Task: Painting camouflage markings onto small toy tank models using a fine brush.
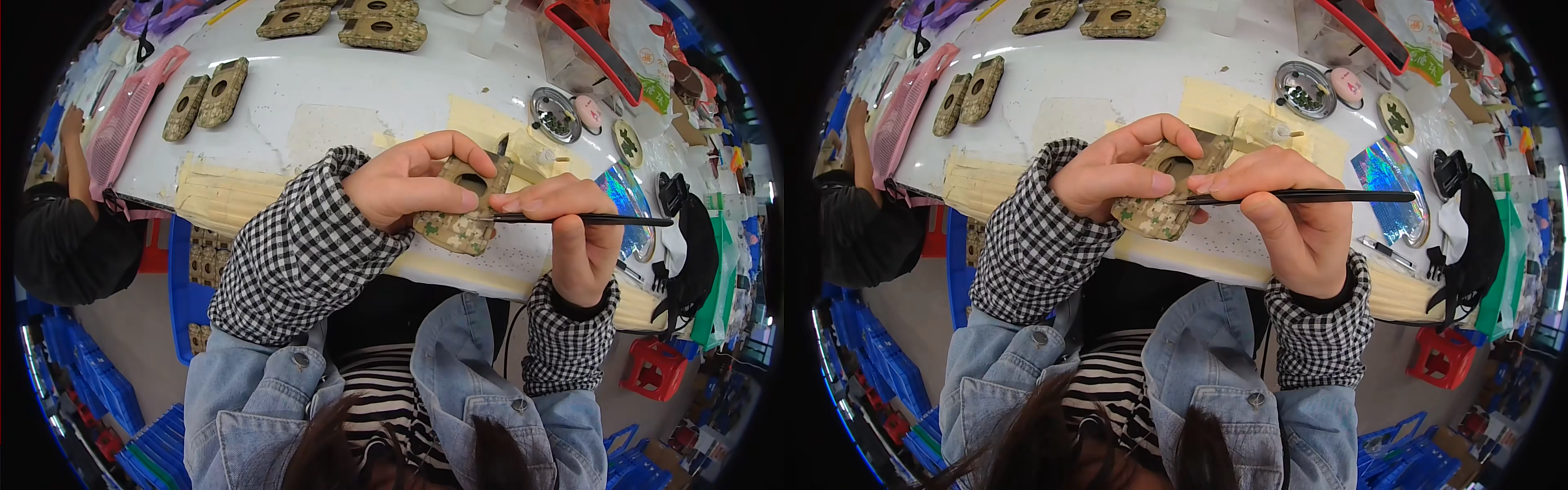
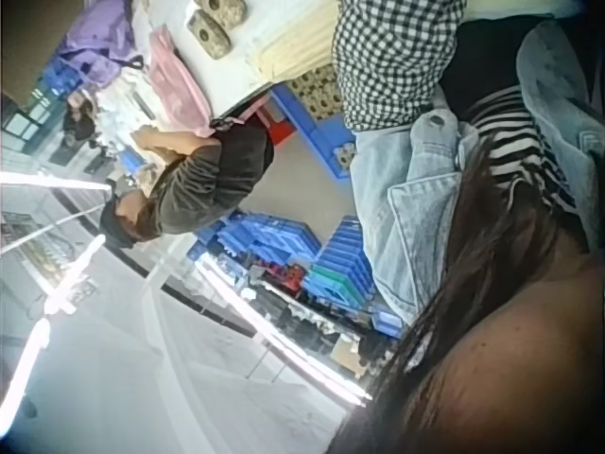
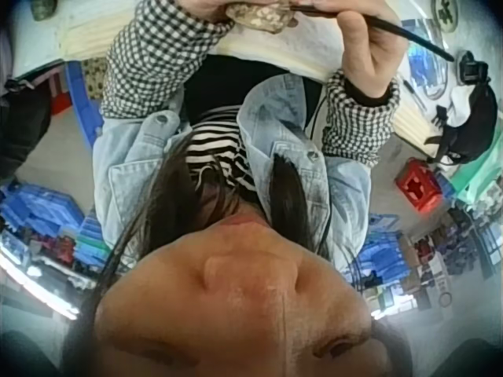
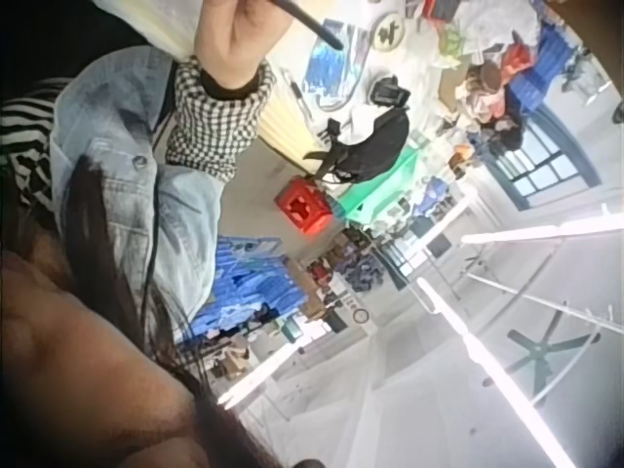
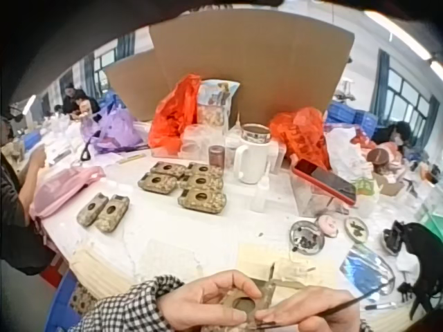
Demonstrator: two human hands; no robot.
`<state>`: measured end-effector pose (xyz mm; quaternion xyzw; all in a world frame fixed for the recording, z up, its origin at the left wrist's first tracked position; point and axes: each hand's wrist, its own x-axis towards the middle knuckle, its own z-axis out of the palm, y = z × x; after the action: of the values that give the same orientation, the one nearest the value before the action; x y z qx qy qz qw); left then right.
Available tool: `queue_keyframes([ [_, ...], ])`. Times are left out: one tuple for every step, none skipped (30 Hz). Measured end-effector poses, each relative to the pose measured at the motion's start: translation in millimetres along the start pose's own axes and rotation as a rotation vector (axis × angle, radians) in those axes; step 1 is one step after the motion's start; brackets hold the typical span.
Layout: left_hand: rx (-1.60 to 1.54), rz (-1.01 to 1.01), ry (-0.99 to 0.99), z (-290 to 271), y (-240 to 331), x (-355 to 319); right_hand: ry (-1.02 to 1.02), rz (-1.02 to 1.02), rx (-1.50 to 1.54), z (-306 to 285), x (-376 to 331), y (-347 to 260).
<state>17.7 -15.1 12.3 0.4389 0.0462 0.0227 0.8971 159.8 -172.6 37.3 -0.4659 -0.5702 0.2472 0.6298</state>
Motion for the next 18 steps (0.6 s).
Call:
queue_keyframes([
  [-0.001,0.003,0.004,0.2,0.0,-0.1,-0.002,-0.003,-0.002,0.1,0.2,0.1],
  [0.002,0.003,0.003,0.0,0.0,-0.1,-0.004,-0.006,-0.004,0.1,0.3,0.2],
  [0.004,0.003,0.001,-0.1,0.0,-0.1,-0.006,-0.009,-0.006,0.1,0.5,0.3],
  [0.007,0.003,-0.001,-0.2,0.0,-0.1,-0.010,-0.012,-0.011,0.0,0.6,0.4],
  [0.005,0.002,-0.001,0.0,0.2,-0.2,-0.013,-0.014,-0.016,-0.2,0.7,0.5],
  [0.003,0.000,-0.001,0.3,0.5,-0.3,-0.015,-0.016,-0.021,-0.4,0.7,0.7],
  [0.001,-0.001,-0.001,0.6,0.7,-0.4,-0.015,-0.018,-0.021,-0.6,0.5,0.9],
  [0.004,-0.003,-0.003,0.3,0.7,-0.2,-0.015,-0.021,-0.021,-0.8,0.3,1.2],
  [0.006,-0.004,-0.005,-0.2,0.6,0.1,-0.015,-0.024,-0.021,-1.0,0.0,1.4],
  [0.009,-0.006,-0.008,-0.4,0.3,0.4,-0.017,-0.015,-0.015,-1.4,-0.1,0.9],
  [0.010,0.003,-0.007,-0.3,0.0,0.6,-0.020,-0.008,-0.008,-1.7,-0.1,-0.2],
  [0.011,0.013,-0.006,-0.1,-0.6,0.9,-0.024,-0.001,-0.002,-2.1,-0.2,-0.7],
  [0.012,0.023,-0.005,0.1,-1.0,1.0,-0.018,-0.019,0.005,-3.6,-0.6,0.1],
  [0.023,0.022,0.002,0.5,-0.3,0.9,-0.012,-0.037,0.010,-5.8,-0.6,1.5],
  [0.033,0.022,0.009,1.2,0.7,0.4,-0.008,-0.056,0.016,-7.4,-0.4,2.3],
  [0.043,0.024,0.018,1.3,1.2,-0.1,0.055,-0.069,0.054,-7.6,0.1,1.9],
  [0.004,0.030,0.010,0.3,0.5,0.0,0.108,-0.086,0.099,-6.8,2.6,0.6],
  [-0.036,0.038,0.003,-2.1,-2.3,2.4,0.160,-0.102,0.145,-5.9,4.6,-0.6],
])
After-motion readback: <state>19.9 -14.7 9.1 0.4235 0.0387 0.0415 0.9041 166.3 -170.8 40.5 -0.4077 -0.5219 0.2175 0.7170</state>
